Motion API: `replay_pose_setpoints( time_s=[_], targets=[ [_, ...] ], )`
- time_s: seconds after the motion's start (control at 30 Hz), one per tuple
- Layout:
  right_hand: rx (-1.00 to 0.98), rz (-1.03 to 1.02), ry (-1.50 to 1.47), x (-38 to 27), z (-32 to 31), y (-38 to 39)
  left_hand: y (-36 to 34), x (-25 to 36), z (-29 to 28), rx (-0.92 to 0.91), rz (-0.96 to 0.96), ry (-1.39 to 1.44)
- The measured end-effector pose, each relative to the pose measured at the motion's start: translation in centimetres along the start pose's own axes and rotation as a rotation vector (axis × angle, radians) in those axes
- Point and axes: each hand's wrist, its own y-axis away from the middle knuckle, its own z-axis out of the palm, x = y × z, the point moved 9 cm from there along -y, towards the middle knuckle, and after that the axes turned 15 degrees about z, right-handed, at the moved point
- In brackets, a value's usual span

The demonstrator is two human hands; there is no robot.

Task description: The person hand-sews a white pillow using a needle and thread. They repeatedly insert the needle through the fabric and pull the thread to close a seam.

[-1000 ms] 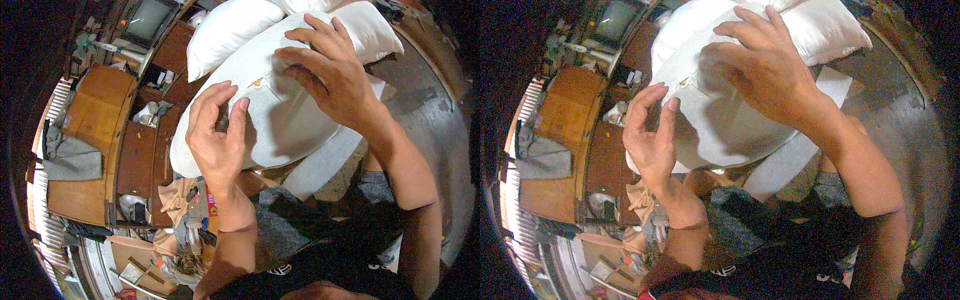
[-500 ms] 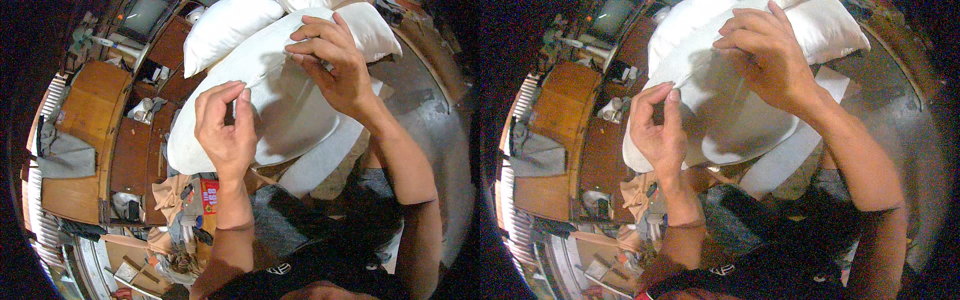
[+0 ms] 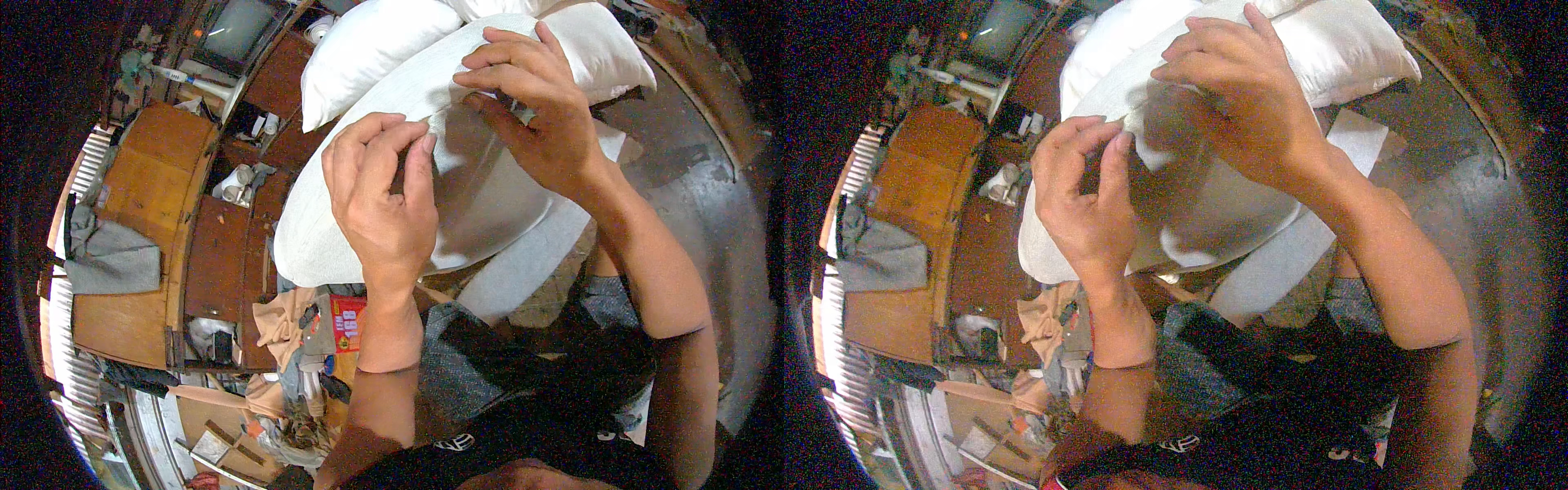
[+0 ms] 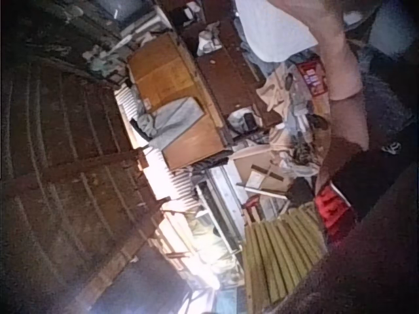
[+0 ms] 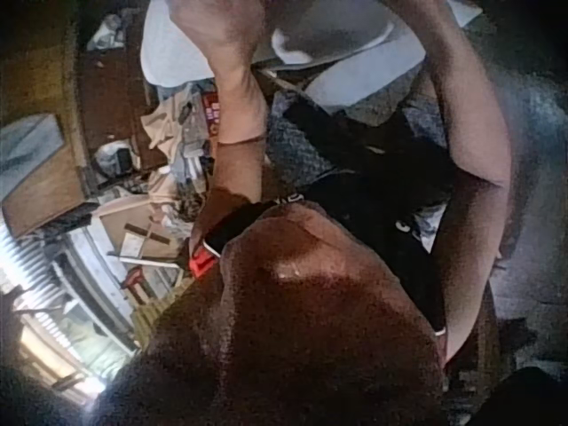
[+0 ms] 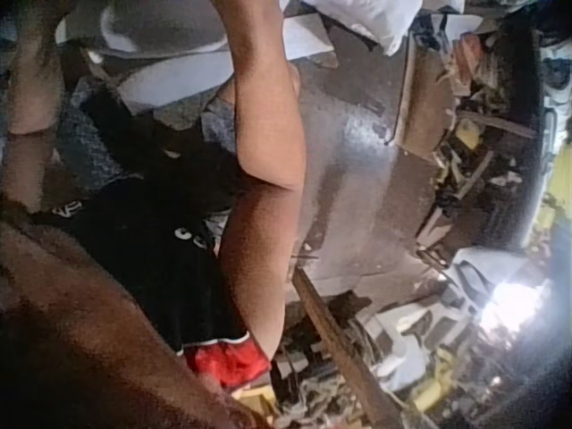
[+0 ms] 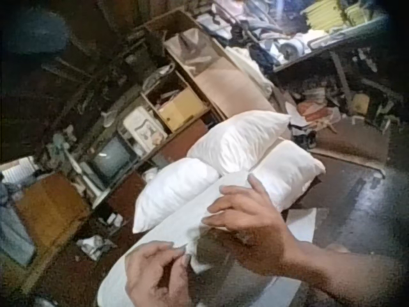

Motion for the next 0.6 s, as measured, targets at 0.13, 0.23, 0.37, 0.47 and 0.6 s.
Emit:
replay_pose_setpoints(
  time_s=[0.13,0.23,0.37,0.47,0.6],
  targets=[
    [-0.01,0.002,-0.028,0.0,0.0,-0.1,-1.0,0.4,0.1,-0.09,-0.008,-0.067],
    [-0.023,-0.008,-0.006,-0.2,0.0,0.0,-1.3,0.6,0.2,-0.164,-0.029,-0.105],
    [-0.059,0.0,0.033,-0.2,0.2,0.3,-1.2,-0.6,0.3,-0.236,-0.094,-0.015],
    [-0.05,-0.007,0.034,-1.0,-0.1,0.2,-0.9,-1.6,-1.1,-0.216,-0.151,0.091],
    [-0.036,-0.041,0.013,-1.7,-0.2,0.1,-0.2,-1.8,-0.7,-0.136,-0.184,0.172]
  ],
)
